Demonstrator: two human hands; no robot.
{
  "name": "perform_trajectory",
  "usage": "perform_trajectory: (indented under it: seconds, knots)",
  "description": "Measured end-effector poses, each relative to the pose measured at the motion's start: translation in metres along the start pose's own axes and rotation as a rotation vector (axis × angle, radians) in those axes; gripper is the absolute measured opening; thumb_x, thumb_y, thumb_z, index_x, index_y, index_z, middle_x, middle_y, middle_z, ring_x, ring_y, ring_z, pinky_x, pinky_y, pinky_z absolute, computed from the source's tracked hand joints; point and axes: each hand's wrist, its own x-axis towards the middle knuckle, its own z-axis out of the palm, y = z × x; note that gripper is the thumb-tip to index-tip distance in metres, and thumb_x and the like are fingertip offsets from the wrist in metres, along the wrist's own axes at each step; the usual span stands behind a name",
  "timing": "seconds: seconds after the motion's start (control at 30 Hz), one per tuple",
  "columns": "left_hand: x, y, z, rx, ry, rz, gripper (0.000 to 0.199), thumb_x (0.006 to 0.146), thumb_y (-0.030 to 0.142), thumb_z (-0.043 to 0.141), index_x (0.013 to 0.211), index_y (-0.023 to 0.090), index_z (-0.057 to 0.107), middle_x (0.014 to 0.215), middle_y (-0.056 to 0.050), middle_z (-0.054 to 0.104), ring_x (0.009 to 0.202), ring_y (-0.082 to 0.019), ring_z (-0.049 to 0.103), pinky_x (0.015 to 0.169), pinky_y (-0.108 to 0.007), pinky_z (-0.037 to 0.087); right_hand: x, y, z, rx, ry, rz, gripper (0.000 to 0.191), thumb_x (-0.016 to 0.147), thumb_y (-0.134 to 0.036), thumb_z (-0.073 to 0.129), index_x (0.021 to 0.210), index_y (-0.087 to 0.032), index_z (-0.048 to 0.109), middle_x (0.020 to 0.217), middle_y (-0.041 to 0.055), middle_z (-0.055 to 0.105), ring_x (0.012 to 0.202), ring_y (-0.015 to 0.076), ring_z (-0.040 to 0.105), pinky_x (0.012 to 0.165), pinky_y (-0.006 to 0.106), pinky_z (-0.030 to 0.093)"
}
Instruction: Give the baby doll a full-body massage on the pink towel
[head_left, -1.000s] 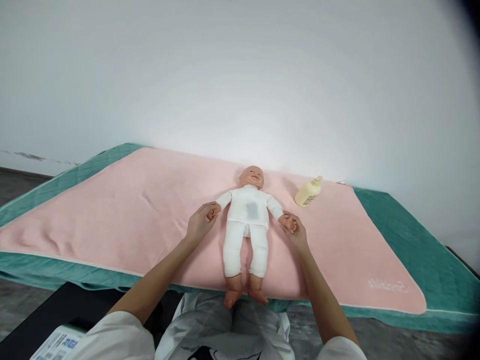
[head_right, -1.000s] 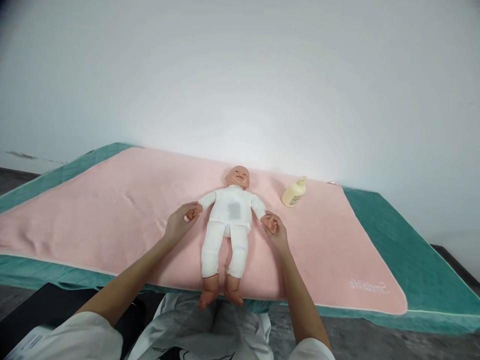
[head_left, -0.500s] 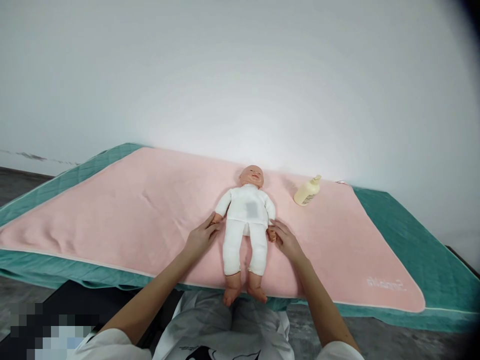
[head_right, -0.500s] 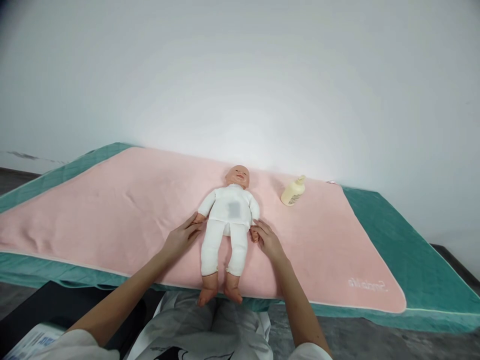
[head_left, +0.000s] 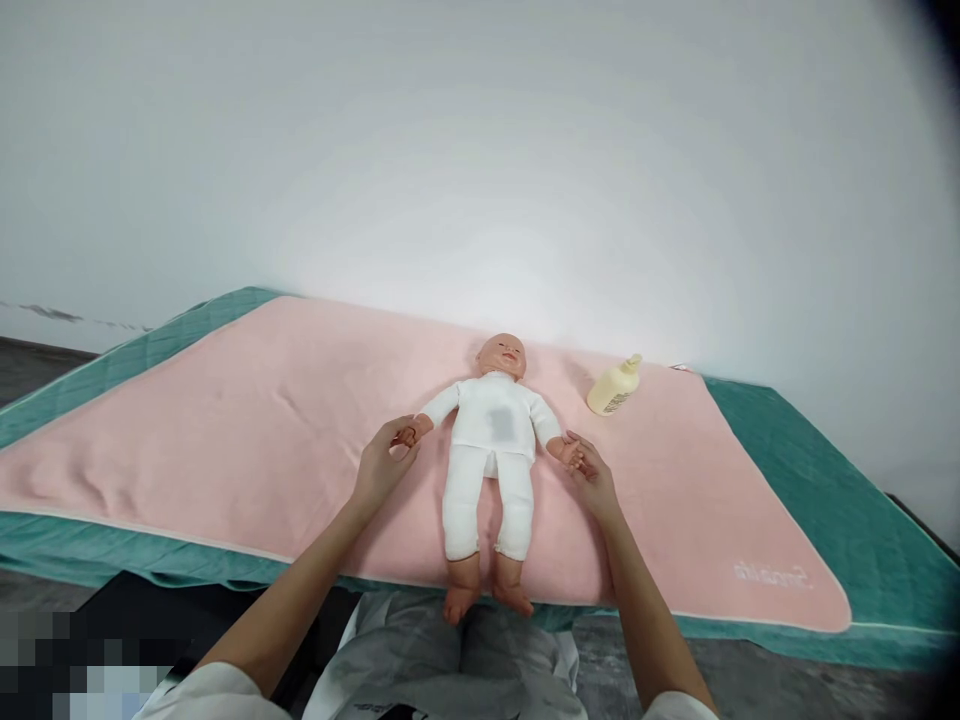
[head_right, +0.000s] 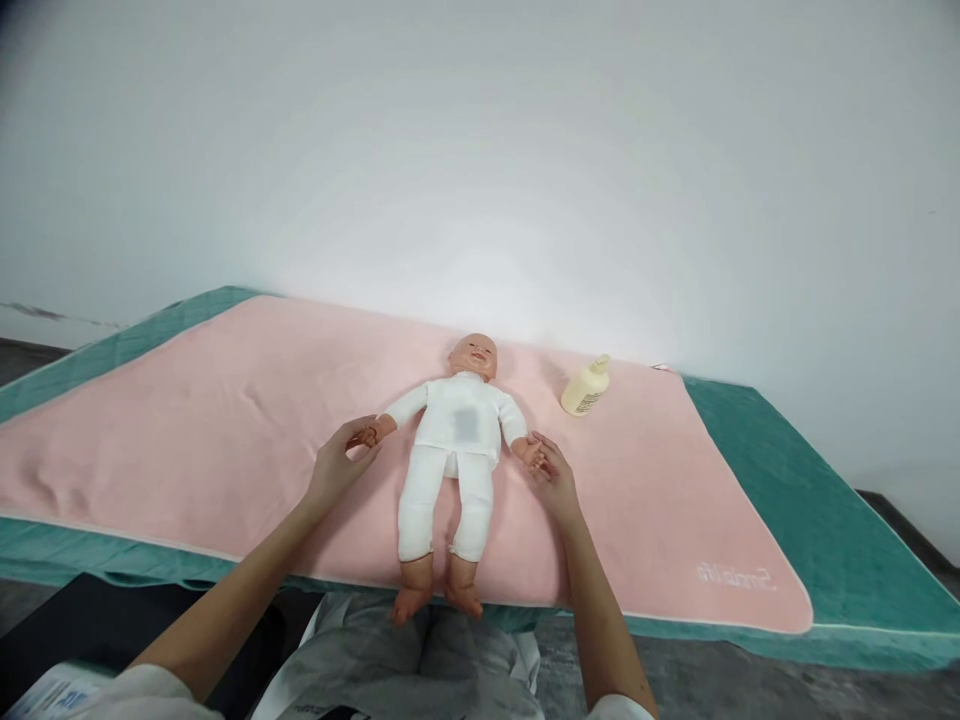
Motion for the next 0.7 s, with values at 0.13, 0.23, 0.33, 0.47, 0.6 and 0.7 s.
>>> perform_trajectory:
  seconds: [0.13,0.23,0.33,0.47,0.6,0.7]
  knots:
    - [0.019,0.007,-0.004,-0.097,0.117,-0.064,0.043,0.079,0.029,0.063,0.121,0.024,0.057,0.123,-0.006,0.066,0.103,-0.021,0.068,0.093,-0.038,0.056,0.012,-0.006,0.0,0.127,0.088,0.068,0.054,0.088,-0.042,0.062,0.138,-0.028,0.051,0.148,0.0093,0.047,0.137,0.0287,0.046,0.111,0.051,0.042]
    - [0.046,0.02,-0.004,-0.109,0.18,-0.032,0.048,0.079,0.031,0.066,0.126,0.026,0.055,0.131,-0.006,0.062,0.104,-0.021,0.069,0.095,-0.038,0.055,0.037,-0.013,0.005,0.158,0.182,0.012,0.059,0.088,-0.043,0.06,0.142,-0.024,0.046,0.148,0.0109,0.047,0.137,0.0282,0.045,0.113,0.051,0.038]
    - [0.084,0.034,0.004,-0.157,0.213,0.013,0.054,0.078,0.033,0.069,0.129,0.026,0.053,0.136,-0.007,0.059,0.1,-0.021,0.071,0.092,-0.036,0.057,0.073,-0.019,0.013,0.169,0.295,-0.085,0.062,0.089,-0.045,0.056,0.145,-0.022,0.041,0.148,0.0138,0.047,0.133,0.0274,0.05,0.108,0.048,0.043]
    - [0.143,0.047,0.024,-0.214,0.218,-0.06,0.06,0.075,0.028,0.073,0.131,0.022,0.052,0.126,-0.009,0.066,0.092,-0.019,0.072,0.086,-0.034,0.059,0.125,-0.025,0.03,0.08,0.37,-0.09,0.064,0.092,-0.049,0.048,0.145,-0.018,0.034,0.135,0.0188,0.057,0.122,0.0271,0.057,0.1,0.045,0.048]
    - [0.184,0.048,0.053,-0.137,0.182,-0.117,0.045,0.075,0.027,0.073,0.118,0.016,0.064,0.112,-0.01,0.072,0.102,-0.022,0.069,0.092,-0.034,0.055,0.16,-0.026,0.049,-0.098,0.43,-0.011,0.06,0.095,-0.049,0.037,0.145,-0.015,0.031,0.126,0.019,0.06,0.116,0.0249,0.059,0.095,0.042,0.048]
    - [0.197,0.046,0.072,-0.008,0.107,-0.133,0.029,0.082,0.031,0.065,0.107,0.017,0.072,0.111,-0.008,0.074,0.105,-0.022,0.068,0.094,-0.031,0.051,0.174,-0.023,0.059,-0.167,0.424,0.057,0.059,0.095,-0.05,0.036,0.141,-0.013,0.037,0.119,0.0184,0.063,0.109,0.0251,0.061,0.089,0.04,0.049]
